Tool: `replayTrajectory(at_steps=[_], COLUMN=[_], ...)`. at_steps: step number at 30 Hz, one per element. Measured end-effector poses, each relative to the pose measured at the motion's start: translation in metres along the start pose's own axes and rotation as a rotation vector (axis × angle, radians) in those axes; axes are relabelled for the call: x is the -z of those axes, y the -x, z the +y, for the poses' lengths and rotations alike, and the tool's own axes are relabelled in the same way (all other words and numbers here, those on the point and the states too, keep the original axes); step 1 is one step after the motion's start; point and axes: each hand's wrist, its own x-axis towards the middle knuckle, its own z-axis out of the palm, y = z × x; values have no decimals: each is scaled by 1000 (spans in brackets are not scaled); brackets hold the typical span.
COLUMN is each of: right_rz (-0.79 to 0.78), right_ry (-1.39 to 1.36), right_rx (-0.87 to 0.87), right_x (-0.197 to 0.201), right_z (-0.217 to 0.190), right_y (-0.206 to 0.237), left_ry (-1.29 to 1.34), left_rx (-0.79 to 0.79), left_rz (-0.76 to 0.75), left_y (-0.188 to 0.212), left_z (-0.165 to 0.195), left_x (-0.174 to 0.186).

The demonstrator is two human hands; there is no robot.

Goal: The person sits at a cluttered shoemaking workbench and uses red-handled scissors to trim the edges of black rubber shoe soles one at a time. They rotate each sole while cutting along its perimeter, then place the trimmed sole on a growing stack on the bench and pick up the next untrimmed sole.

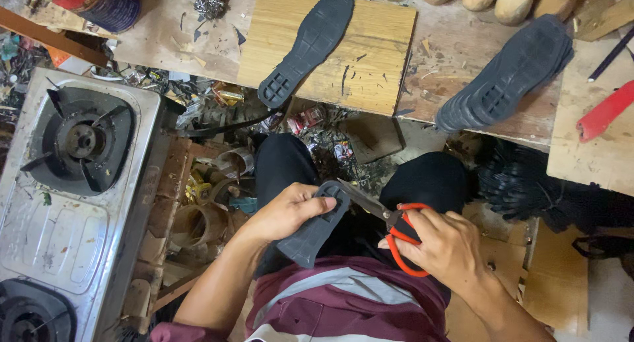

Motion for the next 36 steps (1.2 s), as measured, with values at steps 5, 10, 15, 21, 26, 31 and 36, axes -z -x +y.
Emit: replayTrajectory(at_steps=[5,10,15,21,26,31,36], right_rz=[-26,58,-47,43,38,-58,11], right_ry=[-60,-231,-219,-205,-332,-272,-310], right_rx=[-4,-148,-435,-388,-547,-639,-625], right_x=[-4,-46,-102,-106,-83,-63,-50], right_z=[7,25,84,129,139,135,144], right_y=[8,39,81,116,131,155,187], left_ry=[-79,-320,15,433,757,422,-144], left_rx=[5,-232,-317,-541,-671,-678,-631], left_rz=[28,193,238,3,-180,-40,56], left_y=[0,-1,-34,-85,-121,-200,-231], left_z=[-1,1,19,64,104,120,102], left_x=[1,-5,-44,-123,-199,-267,-310])
